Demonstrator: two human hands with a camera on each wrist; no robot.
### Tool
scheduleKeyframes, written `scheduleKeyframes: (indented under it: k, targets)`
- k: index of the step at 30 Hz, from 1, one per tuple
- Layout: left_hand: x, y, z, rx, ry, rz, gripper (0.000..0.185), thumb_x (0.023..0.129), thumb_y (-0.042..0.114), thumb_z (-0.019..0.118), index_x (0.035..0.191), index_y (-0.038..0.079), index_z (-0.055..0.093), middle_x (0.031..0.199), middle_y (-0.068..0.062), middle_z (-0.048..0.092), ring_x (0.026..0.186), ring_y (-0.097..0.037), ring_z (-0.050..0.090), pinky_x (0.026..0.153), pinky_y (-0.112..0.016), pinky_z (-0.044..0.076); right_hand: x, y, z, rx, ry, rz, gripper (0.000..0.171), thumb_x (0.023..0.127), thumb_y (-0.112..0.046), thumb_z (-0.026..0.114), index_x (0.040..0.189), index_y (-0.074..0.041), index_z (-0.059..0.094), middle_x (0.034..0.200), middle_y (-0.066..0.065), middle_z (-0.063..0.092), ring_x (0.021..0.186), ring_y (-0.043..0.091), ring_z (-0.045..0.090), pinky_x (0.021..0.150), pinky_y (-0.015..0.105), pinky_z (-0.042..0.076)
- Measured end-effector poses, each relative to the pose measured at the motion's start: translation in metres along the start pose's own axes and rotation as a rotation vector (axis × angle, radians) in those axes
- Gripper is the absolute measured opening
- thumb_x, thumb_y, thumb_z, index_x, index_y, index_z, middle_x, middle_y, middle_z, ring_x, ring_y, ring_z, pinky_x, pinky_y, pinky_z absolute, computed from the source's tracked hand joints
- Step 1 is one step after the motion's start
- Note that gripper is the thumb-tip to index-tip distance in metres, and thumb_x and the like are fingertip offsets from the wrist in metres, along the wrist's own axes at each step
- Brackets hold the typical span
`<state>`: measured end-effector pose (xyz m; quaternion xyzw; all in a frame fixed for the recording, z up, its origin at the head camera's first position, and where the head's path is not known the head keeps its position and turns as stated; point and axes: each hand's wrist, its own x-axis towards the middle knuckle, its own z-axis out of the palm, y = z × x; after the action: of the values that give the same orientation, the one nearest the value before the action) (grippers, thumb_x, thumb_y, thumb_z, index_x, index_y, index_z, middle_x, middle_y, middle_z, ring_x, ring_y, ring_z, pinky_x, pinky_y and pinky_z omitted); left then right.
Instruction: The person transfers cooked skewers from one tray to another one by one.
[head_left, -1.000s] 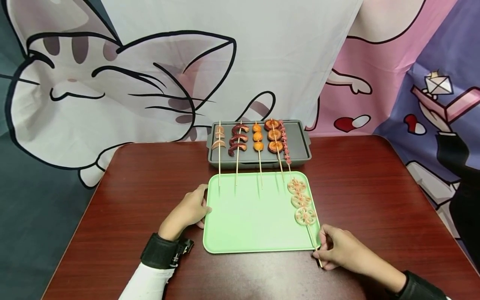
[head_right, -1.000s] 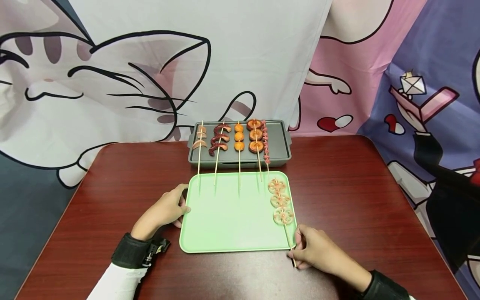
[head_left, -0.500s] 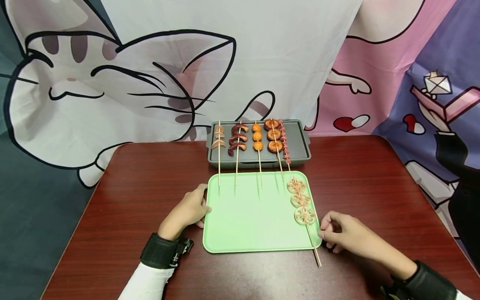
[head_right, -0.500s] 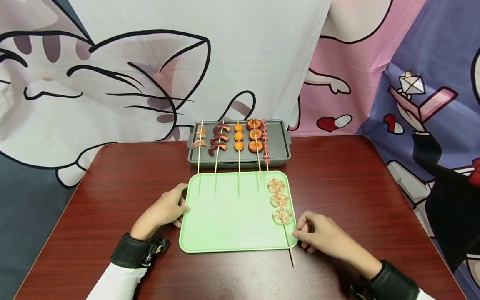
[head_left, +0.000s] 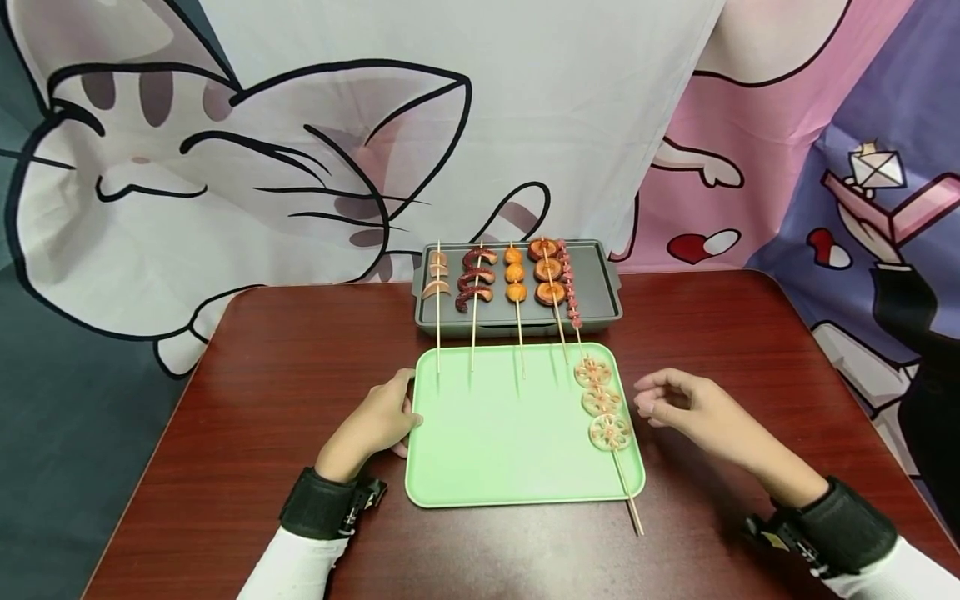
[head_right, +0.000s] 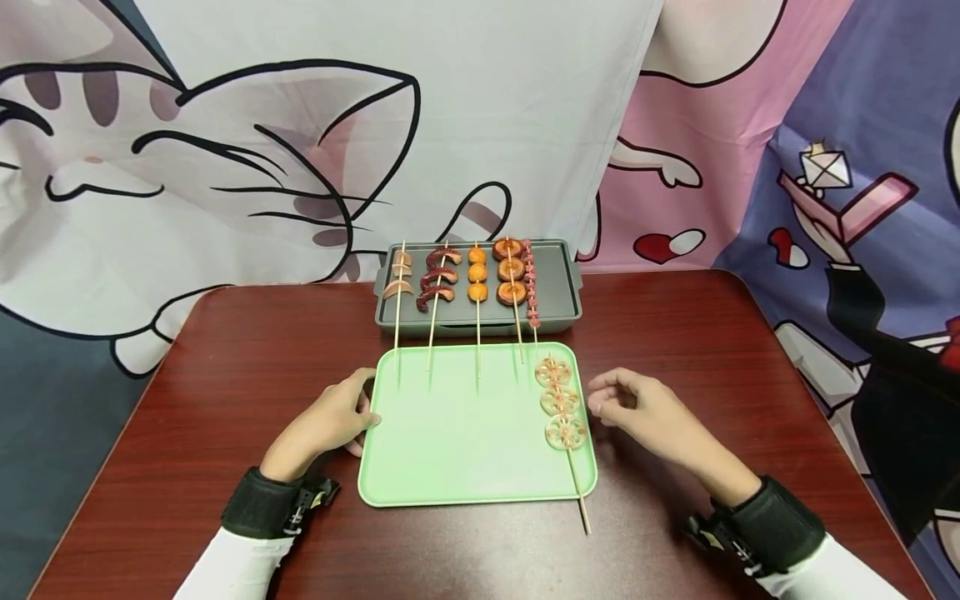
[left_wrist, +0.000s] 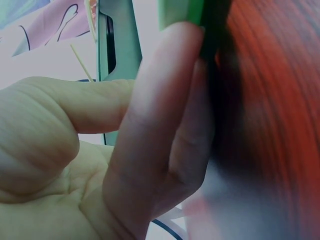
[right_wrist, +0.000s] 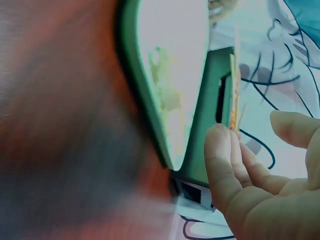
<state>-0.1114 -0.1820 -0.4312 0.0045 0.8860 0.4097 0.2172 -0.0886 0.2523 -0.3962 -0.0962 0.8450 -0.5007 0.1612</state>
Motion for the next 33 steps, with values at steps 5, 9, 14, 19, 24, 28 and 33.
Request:
scheduleKeyframes:
  k: [5, 9, 14, 19, 24, 28, 33]
  targets:
    - [0.0, 0.001, -0.001, 0.004, -0.001, -0.009, 0.07, 0.095, -0.007, 0.066, 0.156, 0.001, 0.033, 0.085, -0.016, 0.053, 0.052, -0.024, 0.063, 0.046, -0.035, 0.062, 0.017, -0.002, 0.0, 0.152, 0.006, -0.03, 0.045, 0.105, -0.013, 0.062, 0.138, 0.016, 0.05, 0.125, 0.034, 0.064, 0.104, 0.016, 0.073, 0.09, 0.032, 0.065]
    - [0.0, 0.002, 0.0, -0.008, -0.006, -0.017, 0.07, 0.096, -0.007, 0.066, 0.156, 0.002, 0.033, 0.085, -0.016, 0.053, 0.051, -0.024, 0.064, 0.046, -0.036, 0.062, 0.031, -0.002, 0.001, 0.349, -0.017, 0.01, 0.054, 0.105, -0.015, 0.061, 0.144, 0.018, 0.041, 0.128, 0.022, 0.065, 0.113, 0.014, 0.071, 0.099, 0.032, 0.06]
    - [0.0, 0.002, 0.001, -0.019, -0.007, -0.029, 0.07, 0.096, -0.006, 0.066, 0.157, 0.003, 0.032, 0.086, -0.016, 0.053, 0.052, -0.025, 0.065, 0.047, -0.036, 0.062, 0.044, -0.001, 0.002, 0.58, -0.074, 0.031, 0.054, 0.107, -0.012, 0.056, 0.147, 0.019, 0.034, 0.122, 0.001, 0.069, 0.115, 0.012, 0.07, 0.103, 0.03, 0.058]
    - [-0.001, 0.001, 0.0, -0.015, -0.003, -0.024, 0.07, 0.096, -0.007, 0.066, 0.157, 0.002, 0.032, 0.086, -0.016, 0.053, 0.051, -0.024, 0.064, 0.046, -0.036, 0.062, 0.057, 0.003, 0.005, 0.852, -0.156, 0.064, 0.03, 0.108, -0.006, 0.05, 0.136, 0.004, 0.055, 0.118, 0.005, 0.074, 0.112, 0.016, 0.072, 0.103, 0.031, 0.059]
    - [-0.001, 0.001, 0.0, -0.017, 0.007, -0.003, 0.069, 0.094, -0.008, 0.066, 0.155, 0.0, 0.034, 0.085, -0.016, 0.054, 0.049, -0.022, 0.065, 0.045, -0.036, 0.061, 0.068, 0.001, 0.012, 0.978, -0.185, 0.147, 0.031, 0.108, -0.005, 0.052, 0.138, 0.002, 0.055, 0.117, 0.01, 0.073, 0.111, 0.019, 0.071, 0.102, 0.031, 0.059]
    - [-0.002, 0.001, -0.001, -0.014, 0.009, 0.002, 0.069, 0.094, -0.009, 0.066, 0.155, 0.0, 0.034, 0.085, -0.016, 0.054, 0.049, -0.023, 0.065, 0.045, -0.036, 0.061, 0.078, -0.003, 0.018, 0.979, -0.169, 0.185, 0.049, 0.107, -0.004, 0.054, 0.15, 0.008, 0.036, 0.114, 0.01, 0.072, 0.109, 0.019, 0.071, 0.101, 0.031, 0.059]
    - [-0.002, 0.0, 0.0, -0.012, 0.004, 0.002, 0.07, 0.095, -0.008, 0.066, 0.156, 0.0, 0.033, 0.085, -0.016, 0.054, 0.049, -0.024, 0.065, 0.045, -0.036, 0.061, 0.085, -0.005, 0.023, 0.983, -0.184, 0.176, 0.039, 0.106, 0.0, 0.053, 0.143, 0.006, 0.044, 0.112, 0.007, 0.073, 0.106, 0.016, 0.072, 0.099, 0.03, 0.06]
